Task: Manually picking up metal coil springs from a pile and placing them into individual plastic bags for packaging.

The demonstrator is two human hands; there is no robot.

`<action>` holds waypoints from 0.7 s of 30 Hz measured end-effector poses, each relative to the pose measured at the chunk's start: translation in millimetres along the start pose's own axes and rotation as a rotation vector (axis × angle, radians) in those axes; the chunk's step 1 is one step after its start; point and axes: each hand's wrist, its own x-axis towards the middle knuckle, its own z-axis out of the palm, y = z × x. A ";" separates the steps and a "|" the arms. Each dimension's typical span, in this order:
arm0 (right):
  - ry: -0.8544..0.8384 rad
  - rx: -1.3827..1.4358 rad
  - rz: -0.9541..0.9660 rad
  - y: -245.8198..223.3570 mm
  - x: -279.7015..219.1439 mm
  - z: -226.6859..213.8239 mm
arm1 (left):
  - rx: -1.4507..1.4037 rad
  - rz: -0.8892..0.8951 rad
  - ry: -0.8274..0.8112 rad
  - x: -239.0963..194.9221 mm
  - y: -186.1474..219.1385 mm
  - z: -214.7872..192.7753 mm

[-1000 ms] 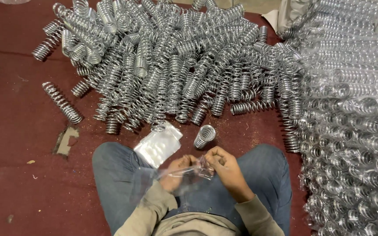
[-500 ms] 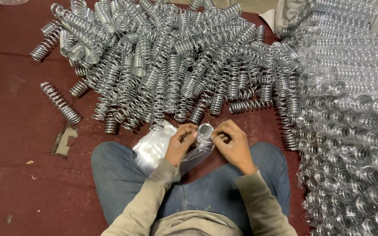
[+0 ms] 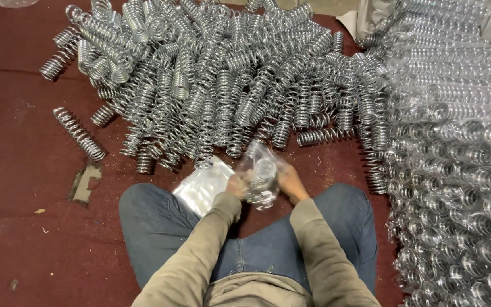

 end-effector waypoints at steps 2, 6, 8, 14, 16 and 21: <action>-0.007 -0.050 0.004 36.4 20.1 8.2 | 0.192 0.044 0.056 10.9 -19.0 -2.3; -0.026 -0.252 0.008 116.0 49.8 10.6 | 0.389 0.143 0.150 26.3 -43.8 -1.5; -0.006 -0.312 0.035 158.5 74.1 16.5 | 0.420 0.200 0.194 8.7 -25.0 1.4; 0.030 -0.397 0.052 96.3 33.9 12.7 | 0.499 0.281 0.161 -91.4 43.1 1.4; 0.035 -0.369 0.020 50.2 1.1 12.1 | 0.524 0.359 0.139 -144.0 69.6 -1.0; 0.011 -0.249 0.113 102.1 0.2 27.3 | 0.498 0.602 -0.066 -132.1 51.3 4.6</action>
